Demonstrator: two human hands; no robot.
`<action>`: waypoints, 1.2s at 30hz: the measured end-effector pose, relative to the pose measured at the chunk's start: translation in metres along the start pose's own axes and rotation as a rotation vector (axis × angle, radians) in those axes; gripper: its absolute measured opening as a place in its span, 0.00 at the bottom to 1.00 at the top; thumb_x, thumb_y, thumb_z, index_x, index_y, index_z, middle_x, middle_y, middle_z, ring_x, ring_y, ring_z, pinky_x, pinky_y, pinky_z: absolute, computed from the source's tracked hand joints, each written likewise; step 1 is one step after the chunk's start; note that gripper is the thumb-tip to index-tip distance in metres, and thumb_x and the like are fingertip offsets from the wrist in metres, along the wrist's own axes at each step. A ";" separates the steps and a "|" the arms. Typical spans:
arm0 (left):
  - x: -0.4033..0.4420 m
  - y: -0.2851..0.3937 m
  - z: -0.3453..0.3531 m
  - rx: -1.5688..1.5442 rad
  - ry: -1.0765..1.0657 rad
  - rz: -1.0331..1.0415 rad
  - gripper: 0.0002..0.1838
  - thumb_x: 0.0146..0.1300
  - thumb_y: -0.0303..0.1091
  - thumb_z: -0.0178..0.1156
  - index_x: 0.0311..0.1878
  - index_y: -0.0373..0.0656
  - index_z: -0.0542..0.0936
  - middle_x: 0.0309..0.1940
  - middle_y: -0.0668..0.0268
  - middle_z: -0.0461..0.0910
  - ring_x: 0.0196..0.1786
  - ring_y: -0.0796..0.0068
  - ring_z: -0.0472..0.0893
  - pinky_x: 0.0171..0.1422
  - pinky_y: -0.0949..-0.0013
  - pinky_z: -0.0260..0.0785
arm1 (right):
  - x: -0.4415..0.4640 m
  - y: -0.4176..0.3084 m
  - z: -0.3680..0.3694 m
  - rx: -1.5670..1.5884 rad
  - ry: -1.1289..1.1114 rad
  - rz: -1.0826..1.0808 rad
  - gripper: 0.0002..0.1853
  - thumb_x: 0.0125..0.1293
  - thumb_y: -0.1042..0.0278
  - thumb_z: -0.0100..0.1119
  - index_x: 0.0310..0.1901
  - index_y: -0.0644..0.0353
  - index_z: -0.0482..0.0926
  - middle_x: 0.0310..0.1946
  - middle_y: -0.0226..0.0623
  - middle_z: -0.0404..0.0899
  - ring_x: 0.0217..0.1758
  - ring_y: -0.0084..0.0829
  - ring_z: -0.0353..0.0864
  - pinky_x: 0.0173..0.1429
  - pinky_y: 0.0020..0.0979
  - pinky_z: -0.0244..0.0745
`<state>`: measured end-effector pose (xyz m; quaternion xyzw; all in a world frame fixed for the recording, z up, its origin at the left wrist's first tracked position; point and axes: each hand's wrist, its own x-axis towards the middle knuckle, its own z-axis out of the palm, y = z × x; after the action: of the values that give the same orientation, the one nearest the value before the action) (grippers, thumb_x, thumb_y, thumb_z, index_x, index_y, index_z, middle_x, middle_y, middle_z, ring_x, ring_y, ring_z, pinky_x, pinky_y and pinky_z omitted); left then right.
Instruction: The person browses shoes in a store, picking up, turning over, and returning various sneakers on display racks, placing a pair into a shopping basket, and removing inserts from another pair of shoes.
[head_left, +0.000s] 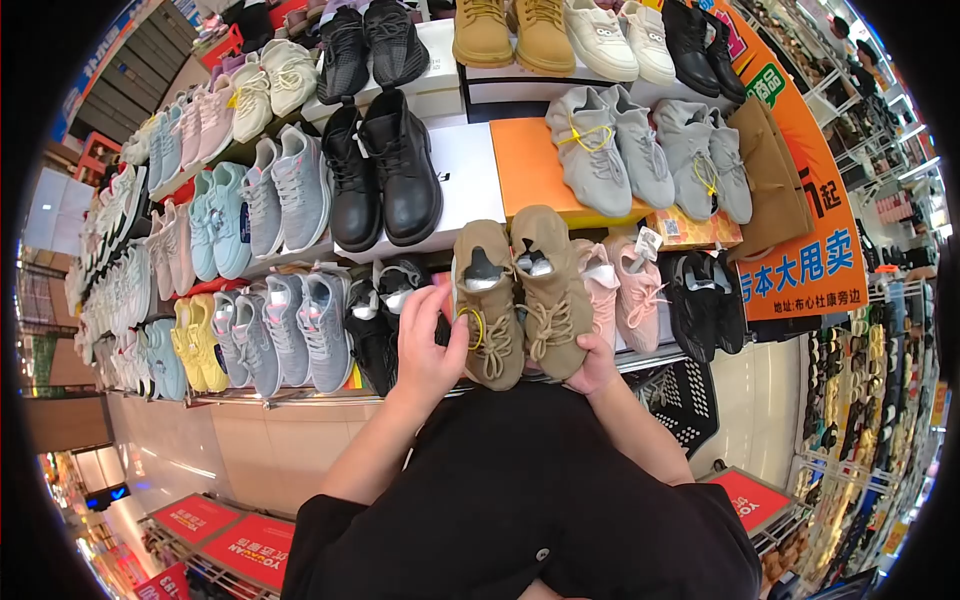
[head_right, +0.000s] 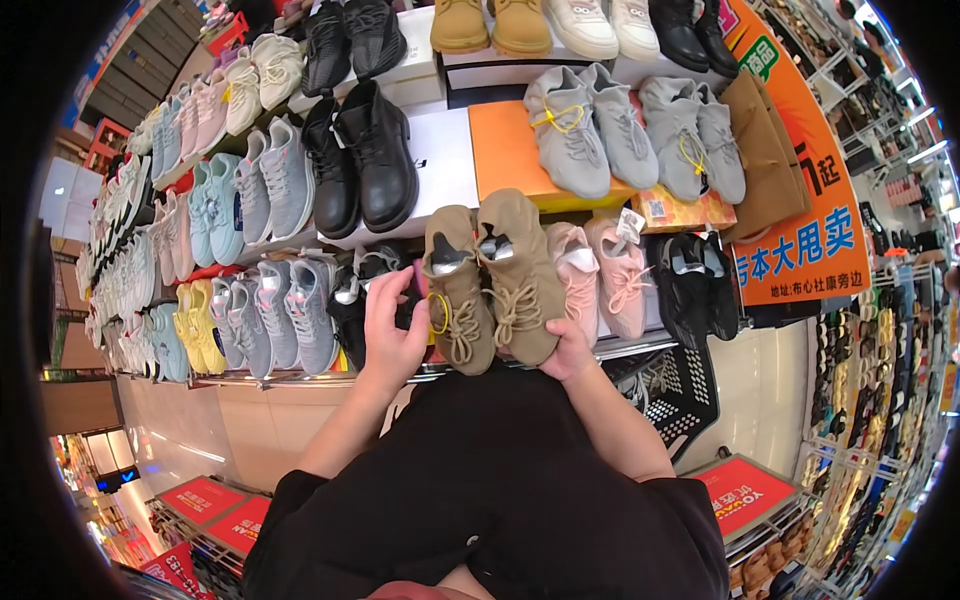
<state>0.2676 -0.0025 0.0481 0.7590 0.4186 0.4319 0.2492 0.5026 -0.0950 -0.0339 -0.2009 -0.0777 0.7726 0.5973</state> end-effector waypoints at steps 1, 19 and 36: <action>0.008 0.005 -0.003 0.002 0.005 -0.002 0.20 0.58 0.23 0.64 0.55 0.34 0.76 0.49 0.52 0.76 0.49 0.53 0.78 0.55 0.60 0.72 | 0.001 0.000 0.002 -0.022 -0.010 -0.018 0.50 0.50 0.61 0.65 0.76 0.55 0.52 0.70 0.46 0.64 0.69 0.48 0.70 0.70 0.54 0.69; 0.037 0.024 0.003 0.287 -0.665 -0.107 0.34 0.55 0.38 0.70 0.62 0.38 0.66 0.54 0.50 0.74 0.51 0.44 0.79 0.49 0.53 0.75 | 0.001 -0.005 0.009 -0.126 -0.028 -0.069 0.49 0.48 0.71 0.61 0.75 0.63 0.51 0.69 0.46 0.64 0.72 0.44 0.67 0.75 0.45 0.64; 0.025 0.019 -0.004 0.204 -0.524 -0.142 0.26 0.60 0.44 0.67 0.55 0.39 0.72 0.49 0.53 0.78 0.45 0.48 0.82 0.45 0.55 0.77 | 0.003 -0.004 -0.001 -0.114 -0.046 -0.013 0.48 0.50 0.72 0.62 0.74 0.63 0.52 0.68 0.45 0.66 0.71 0.43 0.68 0.74 0.44 0.65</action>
<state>0.2791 0.0092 0.0754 0.8347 0.4332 0.1583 0.3009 0.5058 -0.0913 -0.0343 -0.2165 -0.1367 0.7672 0.5881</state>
